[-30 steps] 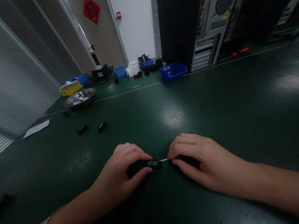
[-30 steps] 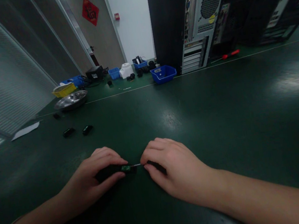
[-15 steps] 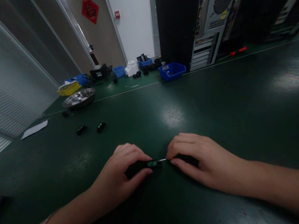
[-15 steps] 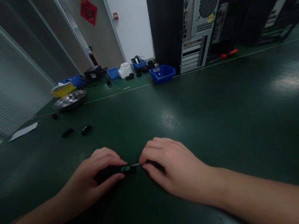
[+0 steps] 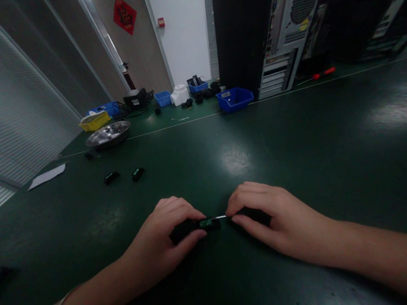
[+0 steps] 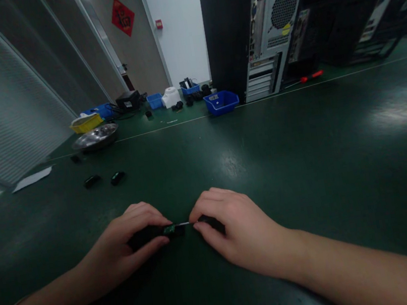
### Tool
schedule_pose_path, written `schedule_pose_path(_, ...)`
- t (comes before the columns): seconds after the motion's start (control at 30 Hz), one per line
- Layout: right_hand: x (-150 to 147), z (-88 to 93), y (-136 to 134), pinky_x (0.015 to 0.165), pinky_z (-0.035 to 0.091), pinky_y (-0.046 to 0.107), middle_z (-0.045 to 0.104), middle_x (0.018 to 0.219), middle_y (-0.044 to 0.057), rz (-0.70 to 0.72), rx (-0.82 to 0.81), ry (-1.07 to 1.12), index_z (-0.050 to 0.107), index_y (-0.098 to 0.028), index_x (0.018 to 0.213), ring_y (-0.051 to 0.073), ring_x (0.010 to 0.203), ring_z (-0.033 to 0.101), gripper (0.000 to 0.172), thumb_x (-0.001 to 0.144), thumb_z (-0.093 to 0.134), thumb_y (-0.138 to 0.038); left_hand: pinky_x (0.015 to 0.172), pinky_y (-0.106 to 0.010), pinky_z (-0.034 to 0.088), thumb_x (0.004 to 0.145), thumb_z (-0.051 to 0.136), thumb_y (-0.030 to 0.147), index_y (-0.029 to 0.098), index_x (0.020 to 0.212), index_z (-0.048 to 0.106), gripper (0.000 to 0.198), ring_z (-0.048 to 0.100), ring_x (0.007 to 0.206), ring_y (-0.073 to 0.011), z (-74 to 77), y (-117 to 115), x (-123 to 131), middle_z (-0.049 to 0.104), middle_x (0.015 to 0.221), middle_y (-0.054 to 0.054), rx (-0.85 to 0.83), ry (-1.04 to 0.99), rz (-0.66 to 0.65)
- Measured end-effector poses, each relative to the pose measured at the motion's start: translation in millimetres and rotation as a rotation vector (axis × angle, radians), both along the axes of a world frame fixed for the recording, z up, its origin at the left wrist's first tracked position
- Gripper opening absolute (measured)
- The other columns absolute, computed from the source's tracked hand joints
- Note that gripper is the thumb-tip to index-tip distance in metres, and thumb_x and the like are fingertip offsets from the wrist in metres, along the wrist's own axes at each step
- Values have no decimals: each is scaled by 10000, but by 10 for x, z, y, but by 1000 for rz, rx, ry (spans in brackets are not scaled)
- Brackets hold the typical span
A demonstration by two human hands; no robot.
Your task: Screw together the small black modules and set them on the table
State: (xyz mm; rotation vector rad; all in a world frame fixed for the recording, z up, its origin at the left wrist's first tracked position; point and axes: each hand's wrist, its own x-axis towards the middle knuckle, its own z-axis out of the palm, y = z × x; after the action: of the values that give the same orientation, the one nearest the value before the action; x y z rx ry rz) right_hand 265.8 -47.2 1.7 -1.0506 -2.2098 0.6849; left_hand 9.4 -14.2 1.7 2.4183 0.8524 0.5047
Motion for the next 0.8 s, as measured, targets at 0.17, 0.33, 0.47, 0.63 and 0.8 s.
schedule_pose_path(0.17, 2, 7, 7, 766, 501, 321, 668, 914, 51, -15, -23, 47, 668, -186, 945, 202, 867, 623, 143, 916, 571, -85, 804, -349, 404, 914, 643, 158, 232, 1087, 653, 188, 578, 899, -214, 20, -29, 3, 657, 958, -20, -10, 27, 15)
schedule_pose_path(0.33, 6, -5, 17, 756, 491, 321, 664, 904, 51, -28, -28, 76, 673, -179, 946, 202, 854, 624, 141, 909, 575, -84, 752, -331, 416, 942, 634, 269, 264, 1279, 564, 344, 561, 815, -200, 26, -61, -11, 618, 863, 3, -57, -31, 14)
schedule_pose_path(0.47, 6, -19, 15, 746, 486, 324, 668, 900, 50, -33, -28, 106, 673, -178, 951, 201, 843, 624, 129, 920, 569, -109, 814, -357, 446, 1013, 442, 175, 231, 1261, 571, 286, 582, 906, -205, 1, -39, -17, 631, 996, -37, -25, -60, 1)
schedule_pose_path(0.63, 13, -26, 10, 758, 485, 322, 679, 916, 51, -38, -39, 138, 672, -176, 966, 197, 857, 636, 137, 931, 557, -110, 1091, -432, 362, 965, 373, 19, 234, 1365, 512, 474, 472, 1298, -235, -71, 16, -40, 552, 1380, -73, 85, -76, -95)
schedule_pose_path(0.8, 18, -25, 18, 753, 486, 320, 680, 918, 51, -35, -38, 146, 675, -178, 971, 197, 859, 639, 135, 933, 559, -120, 1118, -422, 344, 920, 428, -22, 242, 1369, 511, 528, 438, 1347, -224, -74, 41, -53, 580, 1387, -48, 94, -3, -214)
